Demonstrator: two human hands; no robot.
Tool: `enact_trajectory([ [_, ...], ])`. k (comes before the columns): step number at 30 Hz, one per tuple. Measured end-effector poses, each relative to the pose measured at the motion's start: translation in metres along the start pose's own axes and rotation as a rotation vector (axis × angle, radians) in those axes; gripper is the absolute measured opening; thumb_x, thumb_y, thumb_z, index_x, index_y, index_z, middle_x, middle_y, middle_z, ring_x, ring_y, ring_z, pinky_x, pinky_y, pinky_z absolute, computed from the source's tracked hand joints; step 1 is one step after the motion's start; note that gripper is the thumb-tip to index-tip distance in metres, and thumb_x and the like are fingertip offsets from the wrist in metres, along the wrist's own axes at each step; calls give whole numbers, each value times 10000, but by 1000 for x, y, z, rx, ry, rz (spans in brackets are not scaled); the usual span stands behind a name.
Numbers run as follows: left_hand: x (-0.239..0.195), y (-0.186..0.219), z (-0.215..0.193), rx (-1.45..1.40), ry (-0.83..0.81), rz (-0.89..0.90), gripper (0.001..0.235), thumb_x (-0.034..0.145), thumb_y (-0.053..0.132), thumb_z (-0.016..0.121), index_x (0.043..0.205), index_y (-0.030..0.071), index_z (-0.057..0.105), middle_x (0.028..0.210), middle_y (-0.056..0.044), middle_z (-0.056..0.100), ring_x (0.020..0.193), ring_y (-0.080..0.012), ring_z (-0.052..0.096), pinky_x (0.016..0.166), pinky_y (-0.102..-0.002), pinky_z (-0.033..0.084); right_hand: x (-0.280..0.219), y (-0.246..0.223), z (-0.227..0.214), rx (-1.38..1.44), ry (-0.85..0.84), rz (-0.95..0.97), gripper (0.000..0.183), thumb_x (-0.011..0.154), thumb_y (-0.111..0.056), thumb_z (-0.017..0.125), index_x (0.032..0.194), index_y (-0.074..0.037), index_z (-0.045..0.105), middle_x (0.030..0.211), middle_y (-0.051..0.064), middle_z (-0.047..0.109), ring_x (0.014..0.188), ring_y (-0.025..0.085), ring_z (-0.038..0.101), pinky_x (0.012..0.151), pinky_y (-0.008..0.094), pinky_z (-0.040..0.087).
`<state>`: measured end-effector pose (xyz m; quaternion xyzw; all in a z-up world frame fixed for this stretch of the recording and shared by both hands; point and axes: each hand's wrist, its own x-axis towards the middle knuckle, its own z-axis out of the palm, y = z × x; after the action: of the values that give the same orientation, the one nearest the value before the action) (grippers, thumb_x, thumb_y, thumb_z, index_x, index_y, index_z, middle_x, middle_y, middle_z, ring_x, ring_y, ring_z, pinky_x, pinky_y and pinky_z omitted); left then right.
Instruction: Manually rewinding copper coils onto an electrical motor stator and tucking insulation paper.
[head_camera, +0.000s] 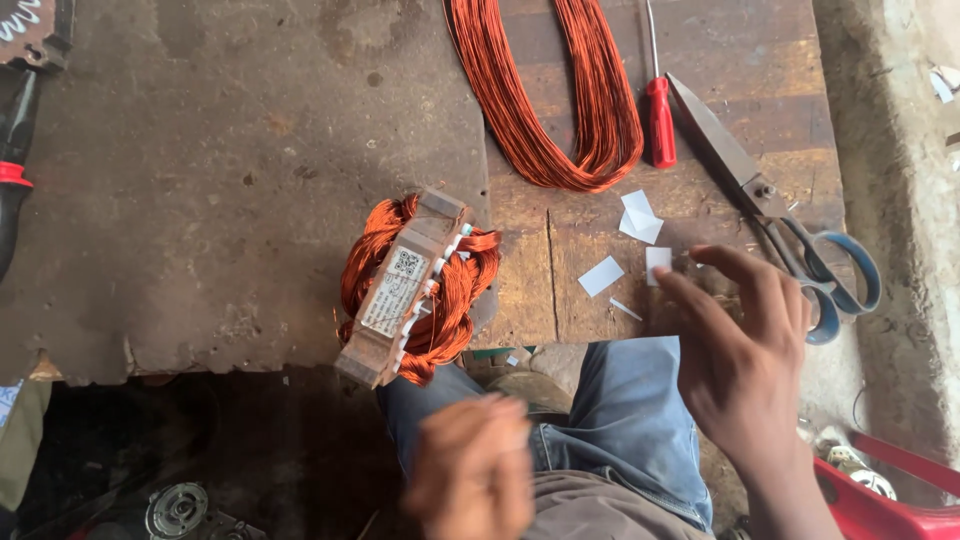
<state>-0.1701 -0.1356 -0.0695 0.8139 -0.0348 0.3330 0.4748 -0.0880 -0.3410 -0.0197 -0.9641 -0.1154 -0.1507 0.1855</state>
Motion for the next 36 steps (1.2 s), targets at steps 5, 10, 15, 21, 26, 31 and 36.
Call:
enact_trajectory([
  [5, 26, 0, 36, 121, -461, 168, 449, 1027, 197, 661, 1442, 58, 560, 1426, -121, 639, 1370, -319, 587, 1198, -489, 390, -19, 5, 2, 71, 102, 61, 361, 971, 3, 638, 1307, -105, 710, 1395, 135, 595, 1262, 317, 564, 1085, 419, 424],
  [10, 47, 1, 59, 198, -582, 159, 620, 1049, 297, 619, 1568, 33, 407, 1571, -164, 516, 1489, -375, 459, 1246, -526, 302, -25, 9, 4, 104, 103, 56, 379, 958, -20, 653, 1323, -111, 696, 1460, 142, 580, 1329, 335, 543, 1128, 431, 409],
  [15, 55, 2, 62, 212, -573, 128, 640, 1020, 308, 633, 1565, 56, 409, 1574, -169, 508, 1490, -377, 445, 1235, -519, 287, 2, -6, -6, 15, 57, -5, 491, 807, -85, 703, 1296, -65, 662, 1430, 226, 529, 1332, 426, 491, 1106, 513, 354],
  [21, 29, 5, 43, -34, -302, 89, 388, 989, 109, 725, 1358, 55, 619, 1368, -148, 637, 1299, -332, 621, 1126, -450, 481, 1, -7, -5, 38, 62, -121, 488, 747, -228, 796, 1213, -127, 691, 1376, 213, 576, 1303, 418, 512, 1091, 502, 361],
  [26, 12, 12, 33, -221, -216, -67, 257, 936, -13, 735, 1188, 21, 698, 1151, -118, 721, 1038, -261, 730, 919, -359, 588, -36, -7, 8, 346, 171, 12, 279, 823, -34, 777, 1086, -112, 731, 1077, 104, 695, 983, 238, 685, 865, 335, 512],
  [31, 7, 13, 31, -507, -265, -357, 215, 920, -54, 735, 1130, -22, 703, 1071, -142, 730, 926, -211, 747, 810, -304, 607, -73, -11, 33, 1324, 8, 477, 144, 890, 63, 725, 1034, 61, 738, 996, 159, 743, 815, 193, 732, 707, 306, 613],
  [36, 30, 15, 15, -647, -393, -560, 215, 914, -61, 730, 1125, -37, 698, 1031, -117, 727, 932, -150, 743, 809, -276, 626, -77, -17, 33, 1281, -54, 652, 144, 880, 96, 702, 1023, 102, 716, 895, 185, 768, 771, 214, 760, 705, 334, 631],
])
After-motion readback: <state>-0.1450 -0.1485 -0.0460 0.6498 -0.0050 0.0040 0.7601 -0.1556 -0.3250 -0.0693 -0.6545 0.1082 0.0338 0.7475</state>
